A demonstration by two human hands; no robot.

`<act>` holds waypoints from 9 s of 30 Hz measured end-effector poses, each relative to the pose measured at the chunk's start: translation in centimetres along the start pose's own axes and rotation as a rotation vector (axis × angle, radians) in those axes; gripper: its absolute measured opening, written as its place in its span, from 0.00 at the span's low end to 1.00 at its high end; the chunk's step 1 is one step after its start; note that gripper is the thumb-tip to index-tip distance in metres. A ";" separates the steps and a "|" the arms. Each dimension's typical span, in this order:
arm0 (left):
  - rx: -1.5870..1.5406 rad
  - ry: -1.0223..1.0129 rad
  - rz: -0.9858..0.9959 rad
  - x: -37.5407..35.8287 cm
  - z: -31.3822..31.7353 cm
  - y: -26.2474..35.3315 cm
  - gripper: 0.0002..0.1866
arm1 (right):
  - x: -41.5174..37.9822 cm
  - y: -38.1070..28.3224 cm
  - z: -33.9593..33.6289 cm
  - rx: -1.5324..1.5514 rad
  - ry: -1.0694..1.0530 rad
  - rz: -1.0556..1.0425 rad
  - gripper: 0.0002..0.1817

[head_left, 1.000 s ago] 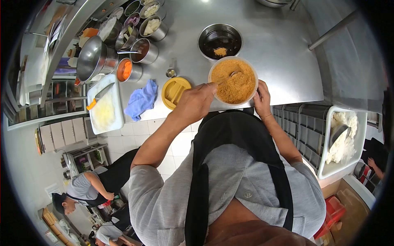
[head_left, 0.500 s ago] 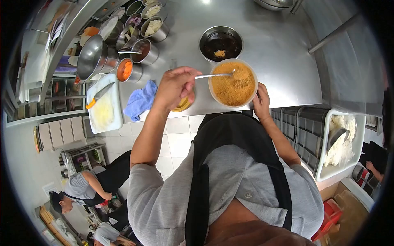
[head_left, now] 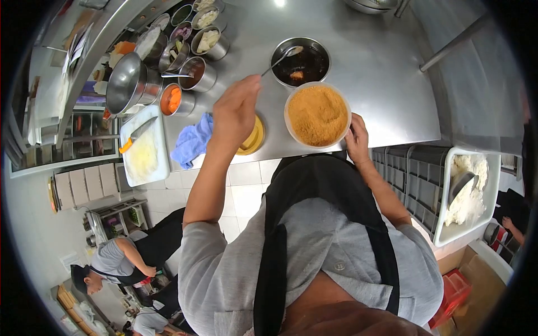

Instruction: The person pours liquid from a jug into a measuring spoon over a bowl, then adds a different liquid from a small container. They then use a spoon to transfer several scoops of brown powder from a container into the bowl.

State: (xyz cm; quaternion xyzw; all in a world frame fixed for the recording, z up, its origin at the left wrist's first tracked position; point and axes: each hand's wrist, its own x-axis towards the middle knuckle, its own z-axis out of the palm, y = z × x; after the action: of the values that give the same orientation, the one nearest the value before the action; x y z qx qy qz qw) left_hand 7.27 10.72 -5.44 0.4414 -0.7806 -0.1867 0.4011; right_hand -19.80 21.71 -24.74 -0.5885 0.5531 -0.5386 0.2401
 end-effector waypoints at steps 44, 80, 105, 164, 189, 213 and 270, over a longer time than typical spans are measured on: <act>0.102 -0.424 0.189 -3.7 -0.3 2.6 0.12 | 0.2 -0.6 0.0 0.056 -0.006 0.016 0.20; 0.120 -0.463 0.148 -3.1 -1.8 3.6 0.10 | 0.0 -0.2 0.1 0.058 0.007 0.026 0.20; -0.589 -0.222 -0.652 2.2 -1.1 0.0 0.11 | 0.0 -0.3 0.1 0.067 0.018 0.045 0.19; -0.127 -0.385 -0.085 -5.7 2.7 1.4 0.11 | 0.0 -0.1 0.1 0.049 0.011 0.029 0.20; 0.010 -0.090 0.031 -0.5 -1.7 3.3 0.11 | -0.2 -0.4 0.0 0.050 0.019 0.042 0.19; -0.737 -0.273 -0.736 0.7 -2.4 2.2 0.12 | 0.1 -0.5 0.0 0.047 0.011 0.028 0.19; 0.212 -0.531 0.165 -4.2 -0.1 2.1 0.12 | 0.0 -0.2 0.1 0.048 0.020 0.050 0.20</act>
State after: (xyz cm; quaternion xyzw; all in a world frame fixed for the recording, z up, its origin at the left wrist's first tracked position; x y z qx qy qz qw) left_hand 7.46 15.35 -5.95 0.3515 -0.9067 -0.1800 0.1483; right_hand -19.62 21.73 -24.57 -0.5633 0.5567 -0.5515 0.2620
